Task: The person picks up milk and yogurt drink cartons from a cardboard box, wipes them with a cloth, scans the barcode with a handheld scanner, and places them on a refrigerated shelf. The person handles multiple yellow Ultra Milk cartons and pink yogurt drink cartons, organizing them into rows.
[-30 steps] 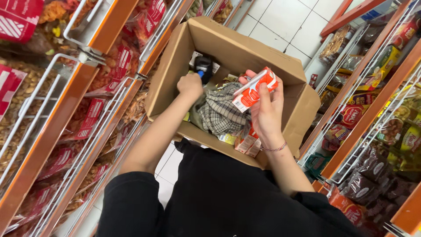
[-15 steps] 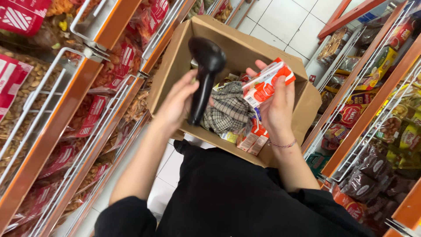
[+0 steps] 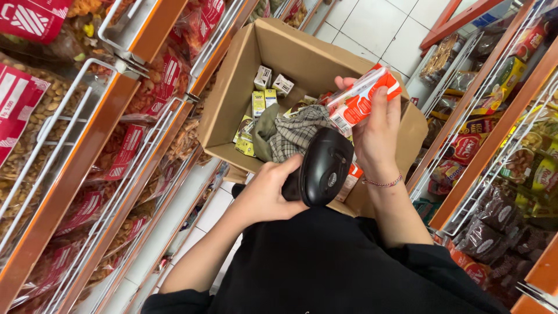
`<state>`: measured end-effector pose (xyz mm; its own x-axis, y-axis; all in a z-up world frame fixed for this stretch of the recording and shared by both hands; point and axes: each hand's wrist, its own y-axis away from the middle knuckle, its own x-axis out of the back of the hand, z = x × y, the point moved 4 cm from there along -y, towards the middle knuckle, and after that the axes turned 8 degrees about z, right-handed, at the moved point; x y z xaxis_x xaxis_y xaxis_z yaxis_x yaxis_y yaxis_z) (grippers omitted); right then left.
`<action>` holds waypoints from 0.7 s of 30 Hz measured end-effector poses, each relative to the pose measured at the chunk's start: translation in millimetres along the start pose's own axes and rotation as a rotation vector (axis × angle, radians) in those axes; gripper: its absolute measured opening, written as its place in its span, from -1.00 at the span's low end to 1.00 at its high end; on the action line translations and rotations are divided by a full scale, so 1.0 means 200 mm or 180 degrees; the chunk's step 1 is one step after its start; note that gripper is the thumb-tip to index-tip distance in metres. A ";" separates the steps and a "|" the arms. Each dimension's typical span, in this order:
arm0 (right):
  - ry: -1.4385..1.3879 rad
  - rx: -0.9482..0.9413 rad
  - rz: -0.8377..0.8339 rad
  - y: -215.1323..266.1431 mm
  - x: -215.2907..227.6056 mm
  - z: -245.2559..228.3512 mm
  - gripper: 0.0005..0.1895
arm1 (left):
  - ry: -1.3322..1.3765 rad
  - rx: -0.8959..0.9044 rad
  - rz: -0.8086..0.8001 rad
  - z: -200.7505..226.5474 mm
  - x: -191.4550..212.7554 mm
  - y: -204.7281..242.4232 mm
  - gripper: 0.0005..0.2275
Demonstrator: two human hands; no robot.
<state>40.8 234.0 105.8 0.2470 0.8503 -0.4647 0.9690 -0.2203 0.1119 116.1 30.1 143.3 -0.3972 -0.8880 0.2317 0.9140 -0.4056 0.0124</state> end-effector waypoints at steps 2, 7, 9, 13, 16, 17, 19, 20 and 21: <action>0.0070 0.0004 0.0009 0.00 -0.01 -0.01 -0.63 | 0.0096 -0.0199 0.0024 0.01 0.00 -0.01 -0.62; 0.0124 -0.0013 0.0046 -0.01 0.01 -0.01 -0.62 | 0.0000 -0.0255 0.0041 0.04 0.02 -0.03 -0.62; 0.0053 -0.0058 0.0072 -0.02 0.03 0.00 -0.60 | 0.0074 -0.0272 0.0084 0.06 0.04 -0.04 -0.62; -0.0073 -0.0051 0.0062 -0.05 0.04 0.01 -0.59 | -0.0352 0.0263 0.0270 0.00 0.11 -0.07 -0.56; 0.0016 -0.0085 0.0088 -0.05 0.05 0.02 -0.58 | -0.1266 0.0520 0.0579 -0.14 0.17 -0.11 -0.40; 0.0046 -0.0129 0.0120 -0.05 0.05 0.03 -0.58 | -0.1634 0.0459 0.0660 -0.20 0.17 -0.13 -0.35; 0.0050 -0.0179 0.0154 -0.05 0.05 0.04 -0.58 | -0.2421 0.0331 0.0793 -0.36 0.16 -0.17 -0.29; 0.0024 -0.0187 0.0155 -0.04 0.04 0.06 -0.58 | -0.2841 0.0265 0.0843 -0.46 0.14 -0.20 -0.28; 0.0002 -0.0195 0.0159 -0.04 0.04 0.07 -0.59 | -0.3258 0.0199 0.0890 -0.56 0.11 -0.22 -0.27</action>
<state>35.0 236.8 89.3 0.2949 0.8394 -0.4566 0.9541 -0.2328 0.1883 57.3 4.6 39.6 0.0599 -0.3308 0.9418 0.9762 -0.1776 -0.1245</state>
